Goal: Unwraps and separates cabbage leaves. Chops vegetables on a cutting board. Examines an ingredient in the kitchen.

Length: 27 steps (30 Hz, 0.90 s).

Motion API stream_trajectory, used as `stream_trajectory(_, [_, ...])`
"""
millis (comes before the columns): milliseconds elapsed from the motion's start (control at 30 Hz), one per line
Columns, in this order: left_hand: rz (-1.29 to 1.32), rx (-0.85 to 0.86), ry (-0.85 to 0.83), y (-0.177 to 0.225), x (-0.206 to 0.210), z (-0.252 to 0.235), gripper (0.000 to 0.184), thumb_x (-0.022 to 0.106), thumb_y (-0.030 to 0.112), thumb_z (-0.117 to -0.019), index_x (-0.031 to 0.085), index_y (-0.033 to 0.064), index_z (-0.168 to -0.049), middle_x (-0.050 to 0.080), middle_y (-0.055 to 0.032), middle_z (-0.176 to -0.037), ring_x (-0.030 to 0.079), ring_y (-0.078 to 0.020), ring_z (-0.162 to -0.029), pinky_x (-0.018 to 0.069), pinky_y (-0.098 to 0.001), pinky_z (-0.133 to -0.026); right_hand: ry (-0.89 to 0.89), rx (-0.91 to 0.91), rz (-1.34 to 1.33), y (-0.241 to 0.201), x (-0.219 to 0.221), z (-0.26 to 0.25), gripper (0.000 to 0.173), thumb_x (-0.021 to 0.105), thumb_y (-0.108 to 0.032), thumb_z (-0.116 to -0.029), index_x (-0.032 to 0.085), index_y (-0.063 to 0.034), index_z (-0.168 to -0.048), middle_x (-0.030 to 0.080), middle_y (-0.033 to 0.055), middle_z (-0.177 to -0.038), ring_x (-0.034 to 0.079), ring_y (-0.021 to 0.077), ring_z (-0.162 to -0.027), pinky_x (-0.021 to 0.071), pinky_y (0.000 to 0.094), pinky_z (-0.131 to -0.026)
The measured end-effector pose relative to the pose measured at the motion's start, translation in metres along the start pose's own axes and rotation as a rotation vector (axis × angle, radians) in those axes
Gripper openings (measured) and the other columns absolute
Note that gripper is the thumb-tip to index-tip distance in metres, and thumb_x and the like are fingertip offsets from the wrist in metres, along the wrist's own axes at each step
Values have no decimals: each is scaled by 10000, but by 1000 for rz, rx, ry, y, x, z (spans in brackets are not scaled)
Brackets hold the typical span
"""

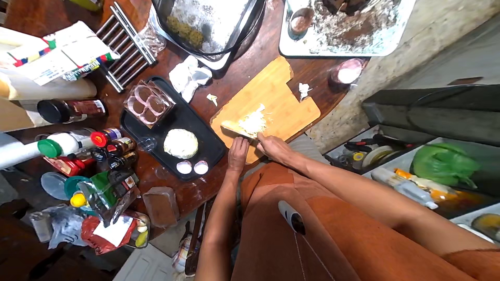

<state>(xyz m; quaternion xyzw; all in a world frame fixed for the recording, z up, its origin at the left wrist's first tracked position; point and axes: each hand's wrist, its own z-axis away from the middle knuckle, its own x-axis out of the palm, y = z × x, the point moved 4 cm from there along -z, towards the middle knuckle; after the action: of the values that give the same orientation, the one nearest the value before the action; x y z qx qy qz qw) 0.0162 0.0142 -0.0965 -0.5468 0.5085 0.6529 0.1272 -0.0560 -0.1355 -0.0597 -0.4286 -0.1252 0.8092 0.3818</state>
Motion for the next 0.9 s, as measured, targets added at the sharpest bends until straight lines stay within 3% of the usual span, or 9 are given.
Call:
stream_trajectory(133, [18,10,-2,0,0,-1,120,664,90,-964,724,-8,-997,692,-171,-1052,675,-303,-1069,558,-387,-970,21,-2,4,-7,-1,-8,194,527,-254,-1050,575,-83,-1131,647,116,-739,696,337,-686,566,514,-587])
stream_trajectory(300, [59,-13,9,-2,2,0,202,638,129,-1001,718,-9,-1127,694,-170,-1213,646,-289,-1217,519,-387,-1066,64,27,-64,-10,-9,-12,168,508,-257,-1065,548,-98,-1097,611,101,-703,672,312,-637,542,491,-532])
stream_trajectory(400, [57,-16,6,-1,3,-1,158,636,110,-994,715,-11,-1057,706,-167,-1123,665,-296,-1159,533,-390,-1039,52,2,-48,-8,-11,-4,175,505,-247,-1059,566,-88,-1099,626,100,-719,684,308,-666,557,491,-570])
stream_trajectory(633, [-18,-1,-19,-1,2,5,80,670,57,-931,706,-8,-900,680,-165,-941,674,-321,-942,576,-393,-862,37,-29,-17,-9,-11,19,205,469,-245,-1061,558,-64,-1097,616,110,-699,683,331,-665,550,497,-582])
stream_trajectory(900, [-14,2,-13,-4,3,7,87,672,57,-929,712,-17,-909,682,-166,-936,677,-321,-949,577,-392,-874,-16,-3,6,-5,-10,25,215,449,-248,-1065,548,-61,-1098,618,113,-703,689,341,-681,552,498,-596])
